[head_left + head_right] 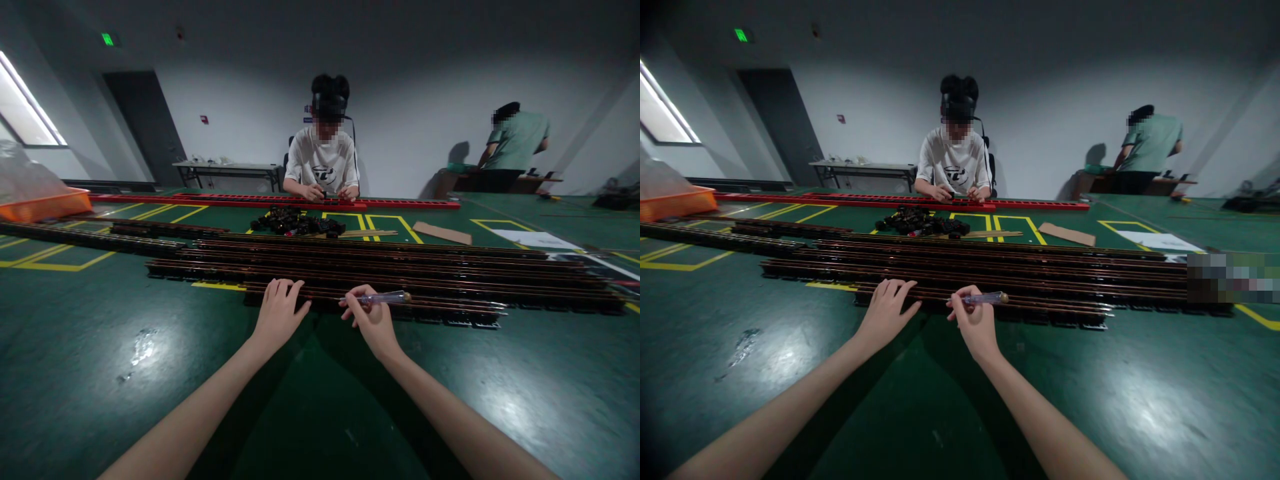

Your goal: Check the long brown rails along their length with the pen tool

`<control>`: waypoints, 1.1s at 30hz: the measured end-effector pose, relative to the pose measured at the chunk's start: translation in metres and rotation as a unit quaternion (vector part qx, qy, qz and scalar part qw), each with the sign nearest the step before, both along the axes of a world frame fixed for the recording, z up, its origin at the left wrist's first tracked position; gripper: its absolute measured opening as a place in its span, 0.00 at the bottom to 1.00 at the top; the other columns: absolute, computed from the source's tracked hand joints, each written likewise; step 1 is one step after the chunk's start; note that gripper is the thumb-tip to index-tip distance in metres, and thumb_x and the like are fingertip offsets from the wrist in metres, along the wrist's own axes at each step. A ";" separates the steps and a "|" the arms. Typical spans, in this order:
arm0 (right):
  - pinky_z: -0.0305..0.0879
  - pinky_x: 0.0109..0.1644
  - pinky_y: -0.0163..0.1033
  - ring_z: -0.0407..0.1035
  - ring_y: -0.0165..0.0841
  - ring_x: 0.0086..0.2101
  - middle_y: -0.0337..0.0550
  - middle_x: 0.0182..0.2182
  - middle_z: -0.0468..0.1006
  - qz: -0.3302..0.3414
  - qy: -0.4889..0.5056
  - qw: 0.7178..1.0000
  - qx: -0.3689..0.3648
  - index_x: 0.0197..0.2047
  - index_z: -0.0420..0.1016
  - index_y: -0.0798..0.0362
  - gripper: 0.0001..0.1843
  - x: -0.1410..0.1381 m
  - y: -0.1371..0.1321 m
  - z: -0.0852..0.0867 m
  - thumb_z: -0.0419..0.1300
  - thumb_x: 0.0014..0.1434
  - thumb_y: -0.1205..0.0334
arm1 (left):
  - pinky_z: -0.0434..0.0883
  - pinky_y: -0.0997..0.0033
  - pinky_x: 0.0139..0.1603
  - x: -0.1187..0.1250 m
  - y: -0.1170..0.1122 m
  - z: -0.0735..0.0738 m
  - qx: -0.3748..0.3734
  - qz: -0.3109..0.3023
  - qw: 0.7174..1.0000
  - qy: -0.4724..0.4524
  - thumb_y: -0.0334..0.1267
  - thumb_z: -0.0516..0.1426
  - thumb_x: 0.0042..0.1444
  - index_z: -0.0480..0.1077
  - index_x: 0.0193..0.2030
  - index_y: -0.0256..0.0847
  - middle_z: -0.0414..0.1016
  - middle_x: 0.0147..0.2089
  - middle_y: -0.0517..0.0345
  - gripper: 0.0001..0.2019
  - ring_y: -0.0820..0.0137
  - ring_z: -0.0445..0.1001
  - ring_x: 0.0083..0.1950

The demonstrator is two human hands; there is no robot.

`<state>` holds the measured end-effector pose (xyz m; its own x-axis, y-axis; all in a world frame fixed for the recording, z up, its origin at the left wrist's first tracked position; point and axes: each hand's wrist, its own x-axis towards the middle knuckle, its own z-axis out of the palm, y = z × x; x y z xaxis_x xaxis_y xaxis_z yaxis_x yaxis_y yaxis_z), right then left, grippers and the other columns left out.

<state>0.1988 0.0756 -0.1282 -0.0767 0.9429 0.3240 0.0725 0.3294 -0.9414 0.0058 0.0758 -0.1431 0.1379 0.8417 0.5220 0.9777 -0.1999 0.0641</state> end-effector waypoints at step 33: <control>0.62 0.20 0.33 0.72 0.32 0.22 0.45 0.28 0.78 0.011 -0.021 1.000 0.001 0.34 0.68 0.53 0.17 -0.001 -0.001 0.001 0.57 0.56 0.46 | 0.59 0.47 0.61 0.003 -0.002 0.002 0.034 0.002 0.999 0.028 0.29 0.45 0.56 0.65 0.53 0.35 0.67 0.50 0.45 0.19 0.57 0.63 0.55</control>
